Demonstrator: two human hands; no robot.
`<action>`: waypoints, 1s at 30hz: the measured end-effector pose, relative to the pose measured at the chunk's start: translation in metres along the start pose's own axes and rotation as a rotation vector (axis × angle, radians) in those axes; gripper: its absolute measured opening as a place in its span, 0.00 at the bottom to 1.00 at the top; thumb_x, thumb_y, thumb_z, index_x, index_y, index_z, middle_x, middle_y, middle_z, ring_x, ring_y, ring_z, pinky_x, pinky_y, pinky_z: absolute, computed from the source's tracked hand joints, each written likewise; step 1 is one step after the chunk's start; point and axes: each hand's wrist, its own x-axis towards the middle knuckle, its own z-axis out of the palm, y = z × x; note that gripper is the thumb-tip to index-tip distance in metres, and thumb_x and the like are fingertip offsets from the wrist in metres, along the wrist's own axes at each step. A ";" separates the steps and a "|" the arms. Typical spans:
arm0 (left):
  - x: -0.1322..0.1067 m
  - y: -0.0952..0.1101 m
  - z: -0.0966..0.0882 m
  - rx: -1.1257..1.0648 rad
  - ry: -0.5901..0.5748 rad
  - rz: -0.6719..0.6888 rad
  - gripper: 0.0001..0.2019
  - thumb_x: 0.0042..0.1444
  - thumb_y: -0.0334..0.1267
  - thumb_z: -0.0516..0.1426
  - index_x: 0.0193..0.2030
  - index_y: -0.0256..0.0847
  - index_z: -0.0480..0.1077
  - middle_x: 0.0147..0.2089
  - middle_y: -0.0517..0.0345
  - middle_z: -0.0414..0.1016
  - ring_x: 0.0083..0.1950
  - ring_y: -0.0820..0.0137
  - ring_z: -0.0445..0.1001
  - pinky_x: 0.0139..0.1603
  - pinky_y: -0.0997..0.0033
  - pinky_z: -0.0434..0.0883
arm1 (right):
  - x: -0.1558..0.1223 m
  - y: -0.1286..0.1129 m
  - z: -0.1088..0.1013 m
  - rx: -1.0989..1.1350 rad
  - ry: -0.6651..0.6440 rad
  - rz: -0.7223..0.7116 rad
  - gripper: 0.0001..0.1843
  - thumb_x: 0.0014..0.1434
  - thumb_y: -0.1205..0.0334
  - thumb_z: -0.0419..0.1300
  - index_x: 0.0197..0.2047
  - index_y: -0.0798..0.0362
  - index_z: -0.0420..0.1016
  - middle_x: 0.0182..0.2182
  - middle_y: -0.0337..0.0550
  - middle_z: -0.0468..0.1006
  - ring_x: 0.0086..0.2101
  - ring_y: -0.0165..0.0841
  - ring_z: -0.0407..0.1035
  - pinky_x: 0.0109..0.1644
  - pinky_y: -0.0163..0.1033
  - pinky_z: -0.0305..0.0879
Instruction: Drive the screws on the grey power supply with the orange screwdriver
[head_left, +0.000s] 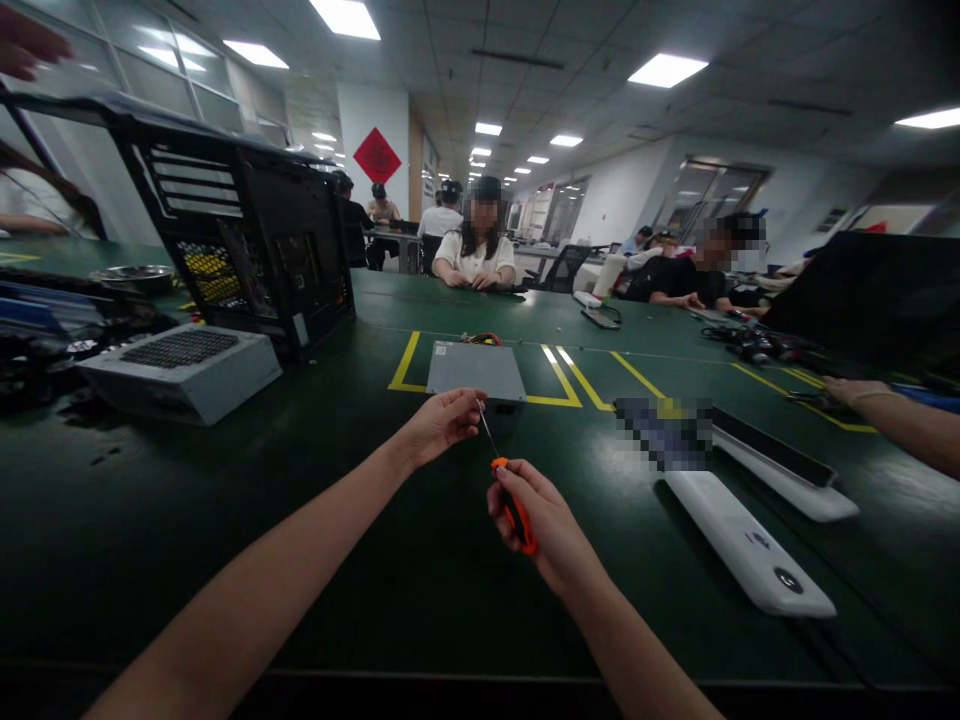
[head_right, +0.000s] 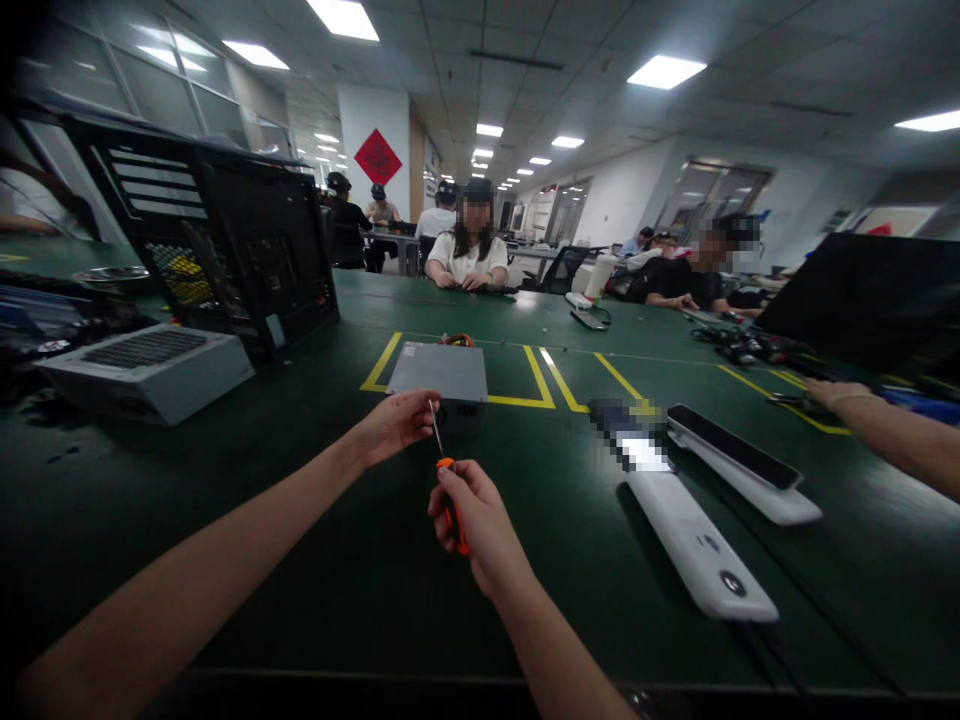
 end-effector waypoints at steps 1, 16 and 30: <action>0.000 -0.001 0.000 -0.004 0.004 -0.009 0.11 0.50 0.38 0.59 0.39 0.35 0.70 0.33 0.59 0.69 0.28 0.81 0.68 0.28 0.81 0.69 | 0.000 0.000 -0.001 0.030 0.000 0.004 0.14 0.51 0.51 0.57 0.31 0.52 0.60 0.19 0.32 0.68 0.15 0.21 0.58 0.15 0.25 0.48; -0.001 -0.035 -0.003 0.191 0.057 -0.146 0.10 0.50 0.34 0.59 0.40 0.34 0.70 0.33 0.56 0.70 0.31 0.79 0.69 0.33 0.79 0.66 | 0.005 0.011 -0.015 0.551 0.197 0.154 0.08 0.57 0.62 0.50 0.29 0.56 0.64 0.17 0.36 0.67 0.14 0.20 0.57 0.13 0.23 0.49; 0.001 -0.038 -0.007 0.191 0.025 -0.135 0.11 0.49 0.35 0.60 0.40 0.34 0.70 0.33 0.57 0.70 0.30 0.79 0.68 0.35 0.78 0.65 | 0.011 0.009 -0.024 0.543 0.198 0.159 0.09 0.58 0.63 0.50 0.28 0.56 0.64 0.17 0.36 0.67 0.13 0.20 0.56 0.13 0.23 0.48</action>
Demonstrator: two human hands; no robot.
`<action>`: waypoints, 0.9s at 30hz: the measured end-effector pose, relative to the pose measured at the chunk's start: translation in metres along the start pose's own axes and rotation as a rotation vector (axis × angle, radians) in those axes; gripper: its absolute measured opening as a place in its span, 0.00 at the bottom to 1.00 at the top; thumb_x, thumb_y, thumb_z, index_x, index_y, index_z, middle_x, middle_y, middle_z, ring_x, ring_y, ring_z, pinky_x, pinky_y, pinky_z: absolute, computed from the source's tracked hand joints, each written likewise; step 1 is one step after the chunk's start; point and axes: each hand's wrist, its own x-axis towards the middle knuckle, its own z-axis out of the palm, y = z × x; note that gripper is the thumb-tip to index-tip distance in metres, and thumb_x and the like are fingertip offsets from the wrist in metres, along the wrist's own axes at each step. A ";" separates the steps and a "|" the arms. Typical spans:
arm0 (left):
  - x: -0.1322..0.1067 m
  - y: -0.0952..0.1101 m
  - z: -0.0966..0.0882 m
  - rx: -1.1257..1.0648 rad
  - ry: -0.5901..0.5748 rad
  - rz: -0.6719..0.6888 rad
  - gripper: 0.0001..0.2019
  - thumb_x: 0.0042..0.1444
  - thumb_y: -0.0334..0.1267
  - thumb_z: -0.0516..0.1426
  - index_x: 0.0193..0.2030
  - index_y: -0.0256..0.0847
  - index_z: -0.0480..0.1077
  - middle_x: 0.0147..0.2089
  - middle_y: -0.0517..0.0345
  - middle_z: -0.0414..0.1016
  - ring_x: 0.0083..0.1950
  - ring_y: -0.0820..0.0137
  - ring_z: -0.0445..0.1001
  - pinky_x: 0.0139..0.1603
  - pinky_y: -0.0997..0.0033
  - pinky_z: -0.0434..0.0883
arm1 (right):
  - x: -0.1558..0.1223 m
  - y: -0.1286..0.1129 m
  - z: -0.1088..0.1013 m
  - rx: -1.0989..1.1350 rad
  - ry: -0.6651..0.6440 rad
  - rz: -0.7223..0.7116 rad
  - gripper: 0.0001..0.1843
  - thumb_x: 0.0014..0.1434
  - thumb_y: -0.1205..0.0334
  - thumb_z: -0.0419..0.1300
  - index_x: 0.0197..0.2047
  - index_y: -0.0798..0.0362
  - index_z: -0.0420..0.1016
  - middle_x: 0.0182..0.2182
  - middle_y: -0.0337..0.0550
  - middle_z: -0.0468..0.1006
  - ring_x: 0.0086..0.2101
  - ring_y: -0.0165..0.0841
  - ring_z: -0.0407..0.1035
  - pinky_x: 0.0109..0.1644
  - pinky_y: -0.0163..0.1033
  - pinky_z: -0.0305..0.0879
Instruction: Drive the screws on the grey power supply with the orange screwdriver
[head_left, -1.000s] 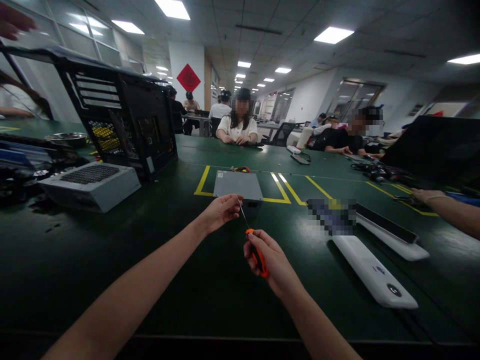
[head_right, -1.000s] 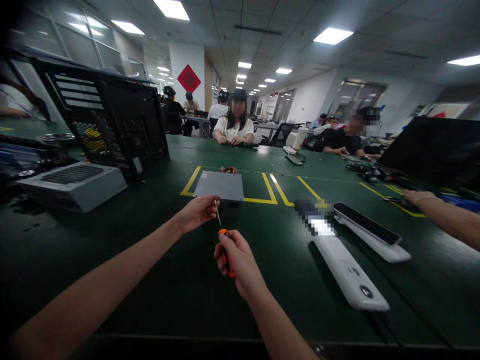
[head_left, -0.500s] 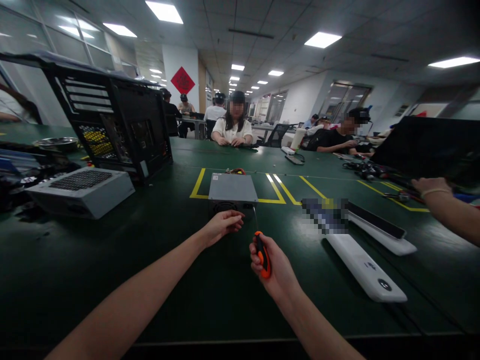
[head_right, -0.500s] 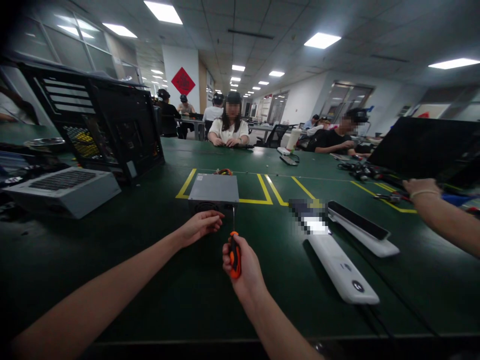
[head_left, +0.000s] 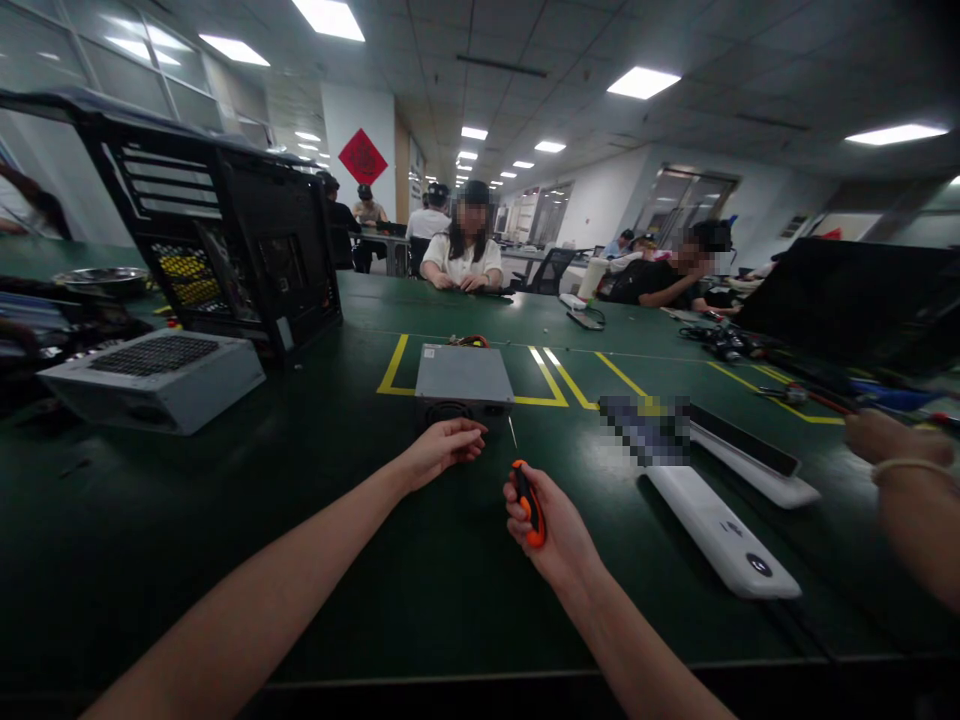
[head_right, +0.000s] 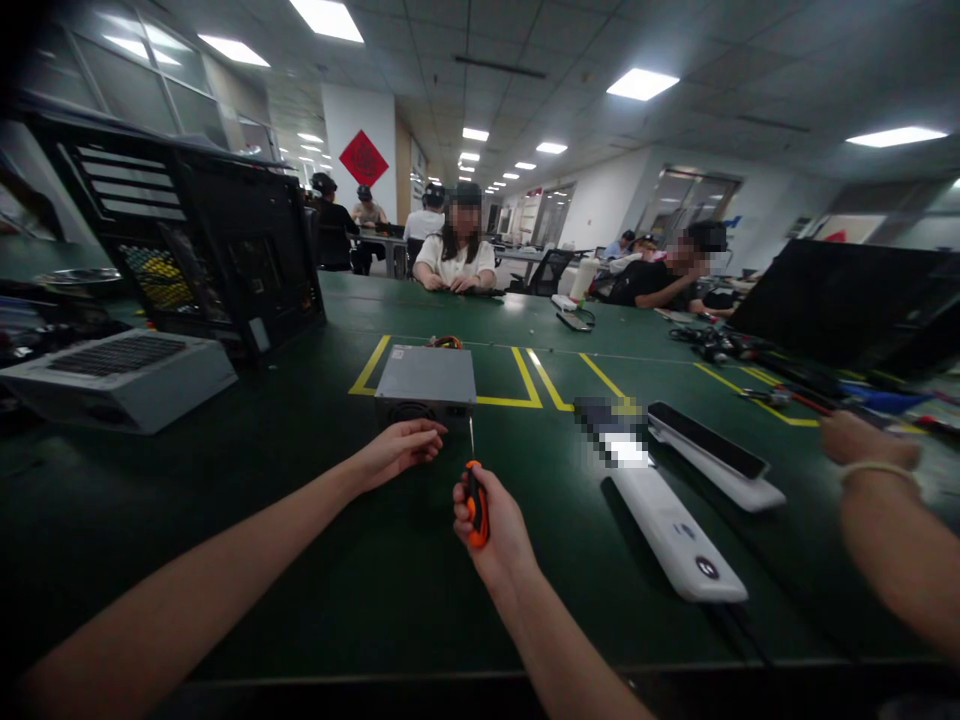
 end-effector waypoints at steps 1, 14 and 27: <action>0.000 0.000 0.000 0.000 0.001 -0.001 0.11 0.49 0.35 0.60 0.40 0.34 0.70 0.33 0.57 0.70 0.30 0.79 0.68 0.35 0.78 0.65 | 0.000 0.000 0.000 -0.001 -0.001 0.000 0.09 0.58 0.63 0.50 0.28 0.56 0.64 0.17 0.36 0.67 0.13 0.20 0.56 0.13 0.23 0.48; 0.001 -0.002 -0.002 -0.002 -0.001 0.005 0.11 0.49 0.35 0.60 0.40 0.35 0.70 0.33 0.56 0.70 0.31 0.79 0.68 0.34 0.78 0.65 | 0.003 -0.002 0.002 -0.024 0.006 -0.011 0.07 0.57 0.63 0.51 0.29 0.56 0.64 0.17 0.36 0.67 0.14 0.20 0.57 0.13 0.23 0.50; -0.001 0.002 0.001 -0.015 0.018 -0.018 0.09 0.50 0.33 0.59 0.39 0.34 0.70 0.33 0.56 0.70 0.31 0.79 0.69 0.34 0.79 0.66 | -0.002 -0.005 -0.006 -0.137 0.149 -0.203 0.10 0.46 0.66 0.63 0.34 0.53 0.67 0.22 0.34 0.69 0.21 0.24 0.65 0.16 0.24 0.57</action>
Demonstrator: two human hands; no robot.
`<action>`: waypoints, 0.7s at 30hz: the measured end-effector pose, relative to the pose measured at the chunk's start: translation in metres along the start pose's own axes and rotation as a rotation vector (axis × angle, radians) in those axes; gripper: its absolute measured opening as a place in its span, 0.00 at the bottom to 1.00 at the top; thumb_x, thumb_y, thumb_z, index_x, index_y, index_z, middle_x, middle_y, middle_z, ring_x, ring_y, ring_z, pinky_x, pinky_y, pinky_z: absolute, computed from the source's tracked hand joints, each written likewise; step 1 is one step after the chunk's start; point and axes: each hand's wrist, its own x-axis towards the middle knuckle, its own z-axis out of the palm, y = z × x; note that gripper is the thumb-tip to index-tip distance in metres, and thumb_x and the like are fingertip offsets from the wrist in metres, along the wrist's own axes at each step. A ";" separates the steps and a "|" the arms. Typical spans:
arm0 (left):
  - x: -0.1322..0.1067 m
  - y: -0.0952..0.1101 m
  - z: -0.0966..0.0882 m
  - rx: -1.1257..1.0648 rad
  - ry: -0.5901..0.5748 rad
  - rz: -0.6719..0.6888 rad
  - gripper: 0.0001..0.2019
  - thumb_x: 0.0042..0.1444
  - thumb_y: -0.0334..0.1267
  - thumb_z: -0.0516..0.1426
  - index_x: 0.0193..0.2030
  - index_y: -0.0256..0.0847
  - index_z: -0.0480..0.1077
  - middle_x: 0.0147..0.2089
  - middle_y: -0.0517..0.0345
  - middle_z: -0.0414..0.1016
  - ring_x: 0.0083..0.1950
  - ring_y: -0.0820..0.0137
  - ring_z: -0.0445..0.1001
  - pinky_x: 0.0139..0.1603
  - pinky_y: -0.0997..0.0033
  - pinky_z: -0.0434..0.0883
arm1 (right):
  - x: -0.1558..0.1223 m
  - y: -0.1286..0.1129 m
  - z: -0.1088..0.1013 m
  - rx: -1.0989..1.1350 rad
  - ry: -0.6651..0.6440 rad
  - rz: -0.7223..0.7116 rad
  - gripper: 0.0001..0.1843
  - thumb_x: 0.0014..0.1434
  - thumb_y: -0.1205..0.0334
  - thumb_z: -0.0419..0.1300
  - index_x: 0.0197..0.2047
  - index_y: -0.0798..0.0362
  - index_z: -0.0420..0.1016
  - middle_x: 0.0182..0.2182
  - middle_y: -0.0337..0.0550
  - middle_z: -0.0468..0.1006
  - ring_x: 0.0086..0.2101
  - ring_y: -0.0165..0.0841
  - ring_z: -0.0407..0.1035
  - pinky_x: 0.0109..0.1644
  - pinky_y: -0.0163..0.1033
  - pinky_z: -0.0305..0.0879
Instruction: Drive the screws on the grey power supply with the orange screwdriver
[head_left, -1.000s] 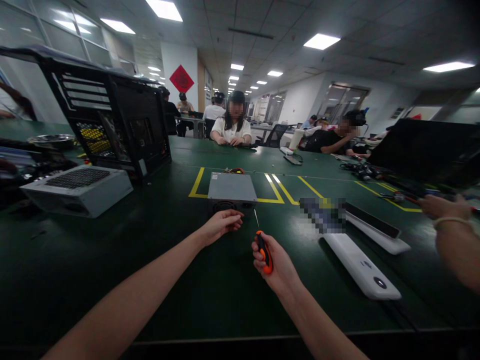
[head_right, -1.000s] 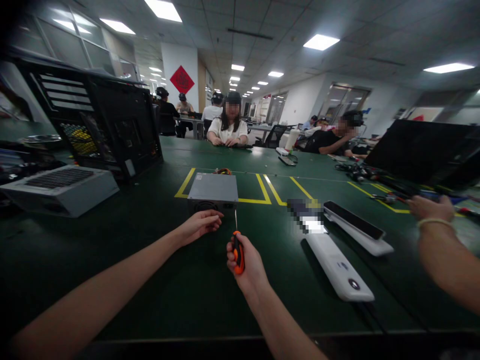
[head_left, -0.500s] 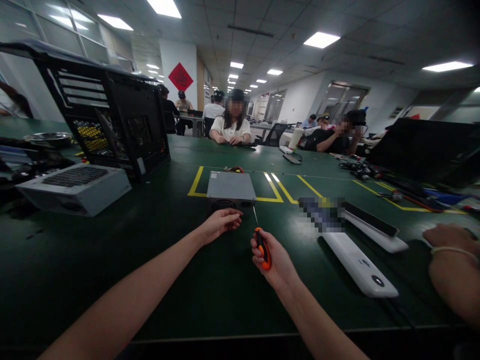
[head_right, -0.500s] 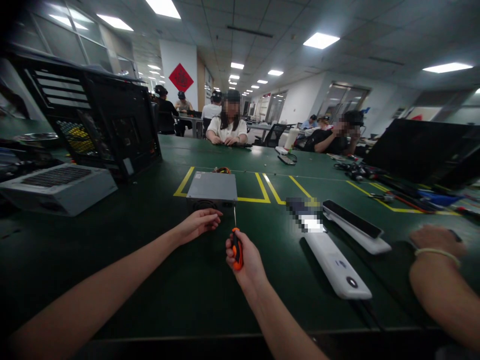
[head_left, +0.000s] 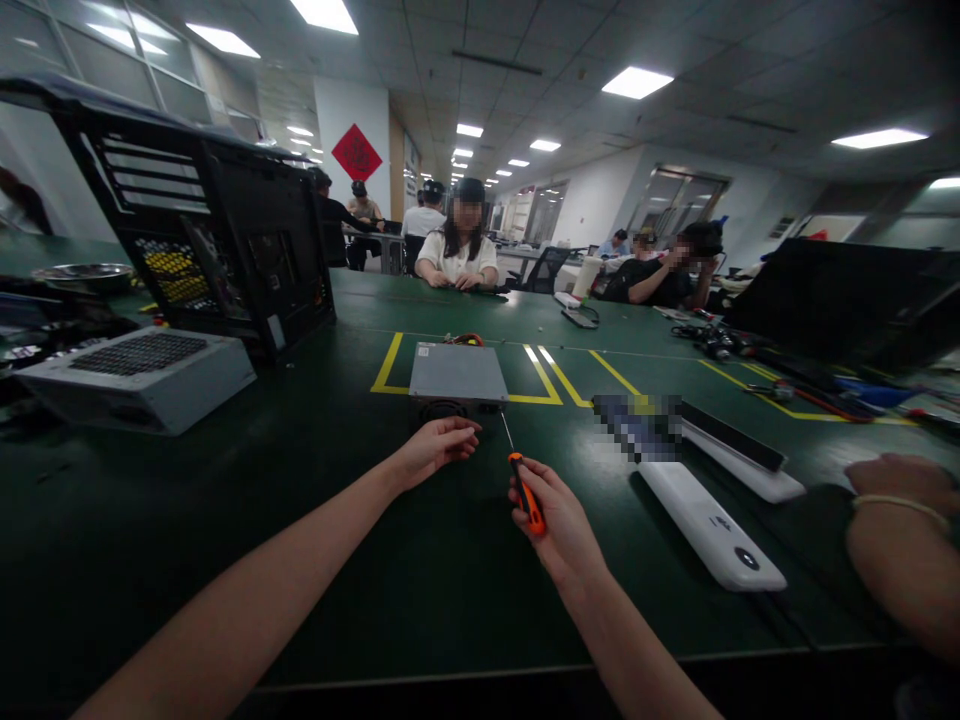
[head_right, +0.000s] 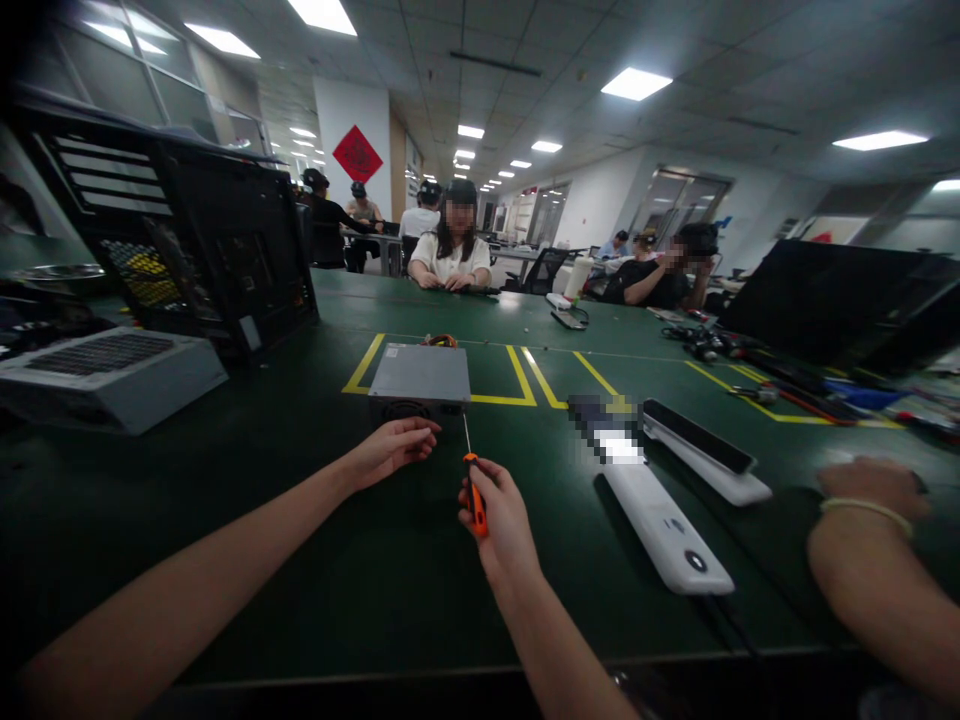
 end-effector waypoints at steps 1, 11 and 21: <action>0.000 0.000 0.000 0.000 -0.002 0.003 0.09 0.50 0.33 0.59 0.39 0.34 0.70 0.33 0.56 0.70 0.31 0.79 0.69 0.34 0.79 0.65 | -0.001 -0.001 0.000 -0.028 0.034 -0.051 0.12 0.45 0.66 0.64 0.34 0.52 0.67 0.22 0.34 0.70 0.22 0.24 0.65 0.16 0.24 0.58; -0.001 0.001 0.000 0.039 -0.016 0.010 0.10 0.50 0.34 0.59 0.40 0.34 0.70 0.34 0.56 0.70 0.32 0.78 0.68 0.37 0.76 0.65 | -0.005 -0.021 -0.009 -0.252 0.014 -0.449 0.13 0.48 0.64 0.61 0.39 0.53 0.67 0.35 0.39 0.73 0.36 0.30 0.71 0.42 0.38 0.70; -0.004 -0.004 0.004 0.449 0.056 0.236 0.12 0.50 0.38 0.57 0.41 0.37 0.68 0.34 0.56 0.70 0.34 0.73 0.68 0.36 0.73 0.65 | 0.002 -0.028 -0.003 -0.973 0.074 -1.135 0.14 0.53 0.59 0.58 0.44 0.50 0.64 0.38 0.43 0.74 0.35 0.34 0.70 0.34 0.37 0.64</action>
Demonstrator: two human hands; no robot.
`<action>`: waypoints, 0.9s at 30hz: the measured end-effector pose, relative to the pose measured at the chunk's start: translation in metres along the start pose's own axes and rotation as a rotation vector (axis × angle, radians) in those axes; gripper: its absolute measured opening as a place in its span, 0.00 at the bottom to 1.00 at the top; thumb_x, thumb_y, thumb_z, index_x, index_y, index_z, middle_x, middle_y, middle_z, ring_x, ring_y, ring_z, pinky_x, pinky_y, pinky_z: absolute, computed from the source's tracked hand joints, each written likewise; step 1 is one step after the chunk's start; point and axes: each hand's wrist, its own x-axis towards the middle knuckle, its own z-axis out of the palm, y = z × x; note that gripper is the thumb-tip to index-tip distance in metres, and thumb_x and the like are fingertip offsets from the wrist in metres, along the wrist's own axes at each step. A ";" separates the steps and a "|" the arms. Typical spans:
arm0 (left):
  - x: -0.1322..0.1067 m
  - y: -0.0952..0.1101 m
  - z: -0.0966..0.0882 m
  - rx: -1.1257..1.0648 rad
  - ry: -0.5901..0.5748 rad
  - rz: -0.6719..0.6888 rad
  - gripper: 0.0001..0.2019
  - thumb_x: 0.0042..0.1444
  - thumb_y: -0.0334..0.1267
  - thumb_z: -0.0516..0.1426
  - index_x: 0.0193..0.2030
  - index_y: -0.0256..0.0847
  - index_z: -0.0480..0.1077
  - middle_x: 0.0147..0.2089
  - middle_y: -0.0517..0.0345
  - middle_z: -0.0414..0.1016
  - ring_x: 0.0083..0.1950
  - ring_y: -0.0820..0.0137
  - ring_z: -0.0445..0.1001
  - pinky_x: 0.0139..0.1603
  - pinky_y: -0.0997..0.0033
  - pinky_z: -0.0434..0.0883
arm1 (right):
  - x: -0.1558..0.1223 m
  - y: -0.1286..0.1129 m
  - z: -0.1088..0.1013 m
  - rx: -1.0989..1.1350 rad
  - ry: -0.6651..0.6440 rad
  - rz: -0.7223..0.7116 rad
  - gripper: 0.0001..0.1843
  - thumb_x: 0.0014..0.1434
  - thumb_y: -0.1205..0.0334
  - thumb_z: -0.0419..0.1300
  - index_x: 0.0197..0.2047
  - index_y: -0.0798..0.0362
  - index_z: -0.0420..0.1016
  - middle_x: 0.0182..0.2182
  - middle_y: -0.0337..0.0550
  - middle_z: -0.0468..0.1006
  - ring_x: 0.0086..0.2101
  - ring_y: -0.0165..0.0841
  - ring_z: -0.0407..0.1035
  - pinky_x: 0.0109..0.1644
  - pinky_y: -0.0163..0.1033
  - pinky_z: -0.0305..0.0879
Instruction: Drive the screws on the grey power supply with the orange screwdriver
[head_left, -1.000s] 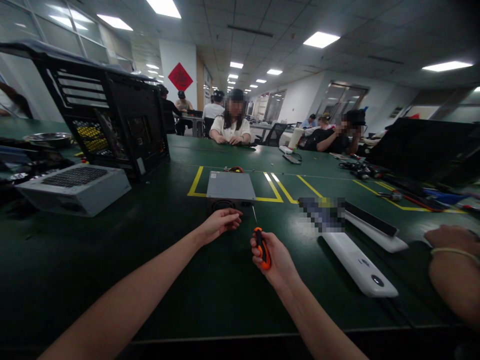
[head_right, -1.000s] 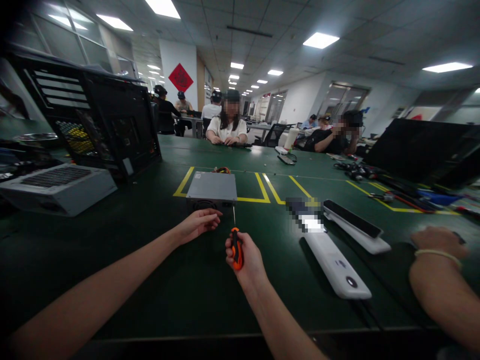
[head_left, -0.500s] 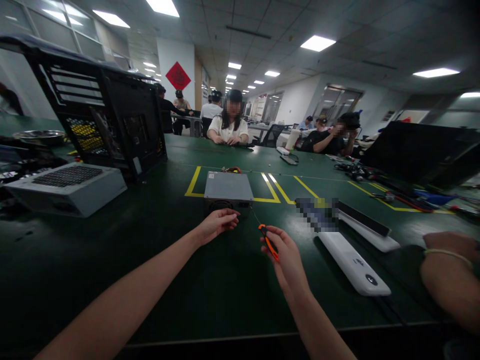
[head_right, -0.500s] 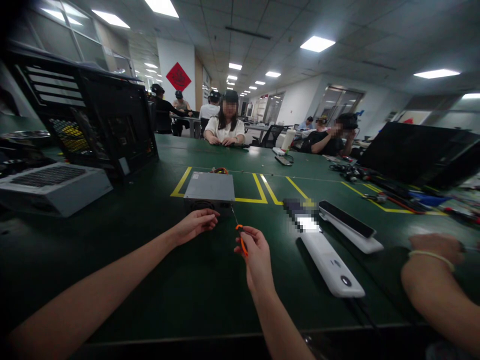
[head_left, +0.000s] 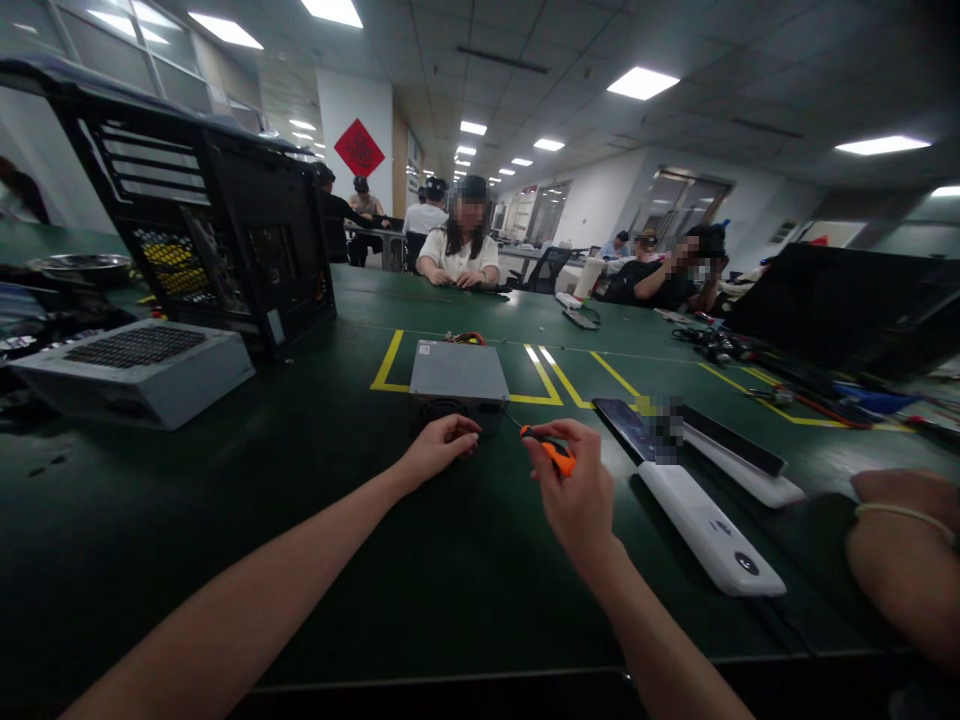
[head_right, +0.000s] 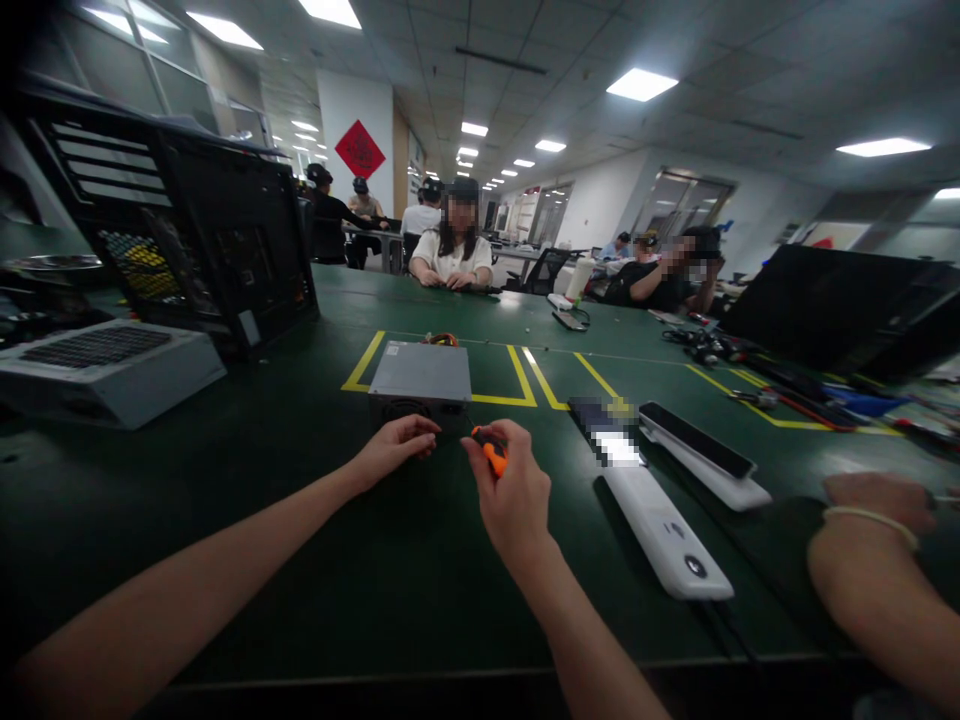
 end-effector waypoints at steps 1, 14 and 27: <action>-0.002 0.000 0.001 0.132 0.031 0.084 0.11 0.51 0.38 0.56 0.41 0.37 0.68 0.34 0.56 0.70 0.34 0.72 0.68 0.36 0.72 0.65 | 0.001 0.004 0.003 -0.067 -0.014 -0.094 0.13 0.53 0.59 0.58 0.43 0.50 0.64 0.38 0.44 0.74 0.35 0.34 0.70 0.32 0.37 0.63; -0.012 0.017 0.001 1.142 0.155 0.632 0.18 0.52 0.26 0.50 0.50 0.42 0.66 0.64 0.47 0.49 0.65 0.57 0.44 0.62 0.49 0.43 | -0.002 0.038 0.008 -0.163 -0.103 -0.552 0.10 0.52 0.66 0.56 0.39 0.46 0.63 0.41 0.45 0.68 0.29 0.28 0.66 0.30 0.35 0.64; -0.006 0.008 0.003 1.298 0.175 0.613 0.21 0.50 0.26 0.52 0.52 0.43 0.64 0.65 0.42 0.43 0.67 0.55 0.40 0.62 0.46 0.40 | 0.005 0.044 0.001 -0.187 -0.039 -0.736 0.27 0.50 0.75 0.57 0.51 0.43 0.59 0.48 0.47 0.63 0.45 0.37 0.64 0.42 0.41 0.67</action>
